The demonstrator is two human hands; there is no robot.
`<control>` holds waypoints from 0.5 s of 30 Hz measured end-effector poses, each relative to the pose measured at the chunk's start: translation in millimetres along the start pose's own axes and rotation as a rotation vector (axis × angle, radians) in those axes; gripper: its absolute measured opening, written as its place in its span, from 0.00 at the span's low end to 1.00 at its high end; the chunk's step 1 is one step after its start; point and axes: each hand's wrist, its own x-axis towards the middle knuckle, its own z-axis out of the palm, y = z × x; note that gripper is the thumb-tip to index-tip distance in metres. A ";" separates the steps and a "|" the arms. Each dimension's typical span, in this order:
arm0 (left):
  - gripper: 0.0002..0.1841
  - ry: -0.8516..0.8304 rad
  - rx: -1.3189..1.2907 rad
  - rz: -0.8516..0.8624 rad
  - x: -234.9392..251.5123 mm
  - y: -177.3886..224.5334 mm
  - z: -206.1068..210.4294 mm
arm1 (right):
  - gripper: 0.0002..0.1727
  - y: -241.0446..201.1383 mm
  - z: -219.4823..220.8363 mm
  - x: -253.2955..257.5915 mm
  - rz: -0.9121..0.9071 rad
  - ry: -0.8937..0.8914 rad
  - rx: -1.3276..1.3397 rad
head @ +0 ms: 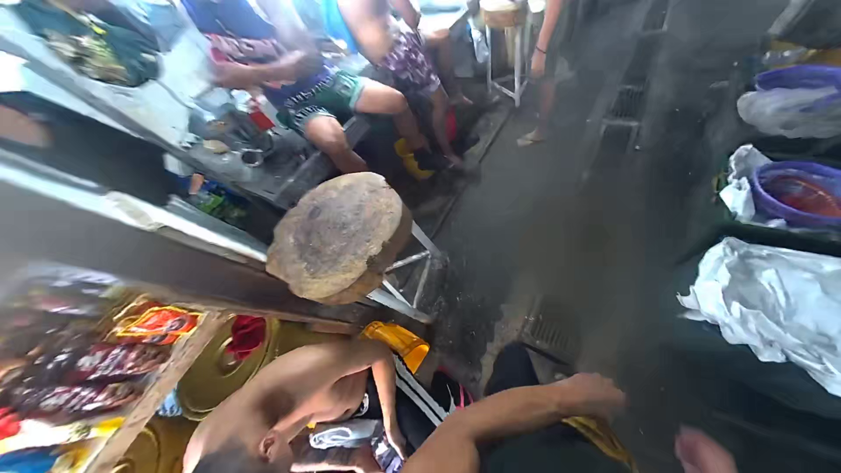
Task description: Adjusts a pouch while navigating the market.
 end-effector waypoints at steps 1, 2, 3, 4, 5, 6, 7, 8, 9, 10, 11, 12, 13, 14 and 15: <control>0.08 -0.032 -0.025 0.059 20.7 13.9 -11.7 | 0.25 -46.3 -10.6 41.6 0.030 0.021 -0.047; 0.08 -0.051 -0.058 0.138 41.2 22.6 -23.6 | 0.26 -99.2 -14.7 74.4 -0.016 0.045 -0.092; 0.08 -0.063 -0.077 0.224 61.1 24.5 -35.5 | 0.25 -155.5 -13.5 99.1 -0.073 0.050 -0.130; 0.08 -0.078 -0.091 0.294 79.3 19.5 -49.0 | 0.24 -208.3 -8.3 119.3 -0.129 0.037 -0.159; 0.08 -0.101 -0.112 0.324 92.7 9.4 -66.0 | 0.23 -252.1 -0.2 137.3 -0.177 0.010 -0.194; 0.10 -0.118 -0.140 0.314 101.4 -5.2 -86.9 | 0.23 -288.1 10.3 153.7 -0.213 -0.028 -0.236; 0.13 -0.105 -0.167 0.274 108.1 -24.7 -110.7 | 0.23 -317.3 21.3 172.4 -0.245 -0.078 -0.289; 0.17 -0.082 -0.189 0.212 113.2 -46.7 -136.6 | 0.22 -339.8 31.9 192.9 -0.288 -0.141 -0.363; 0.21 -0.044 -0.193 0.145 117.4 -71.0 -161.2 | 0.22 -356.0 42.0 213.7 -0.324 -0.203 -0.451; 0.23 -0.011 -0.169 0.083 121.3 -96.5 -184.5 | 0.22 -371.4 51.9 227.8 -0.331 -0.263 -0.524; 0.23 0.000 -0.147 0.024 124.1 -121.2 -209.3 | 0.23 -389.5 60.9 234.3 -0.306 -0.325 -0.581; 0.22 -0.009 -0.131 -0.029 125.9 -145.1 -237.2 | 0.23 -409.1 68.7 239.1 -0.281 -0.377 -0.623; 0.19 -0.019 -0.122 -0.070 127.6 -167.3 -265.4 | 0.23 -426.6 75.3 246.8 -0.273 -0.415 -0.655; 0.17 -0.018 -0.123 -0.091 128.4 -184.8 -288.3 | 0.22 -438.7 79.5 254.6 -0.278 -0.451 -0.679; 0.17 -0.008 -0.143 -0.091 130.1 -199.0 -308.3 | 0.21 -449.9 82.7 261.4 -0.280 -0.495 -0.696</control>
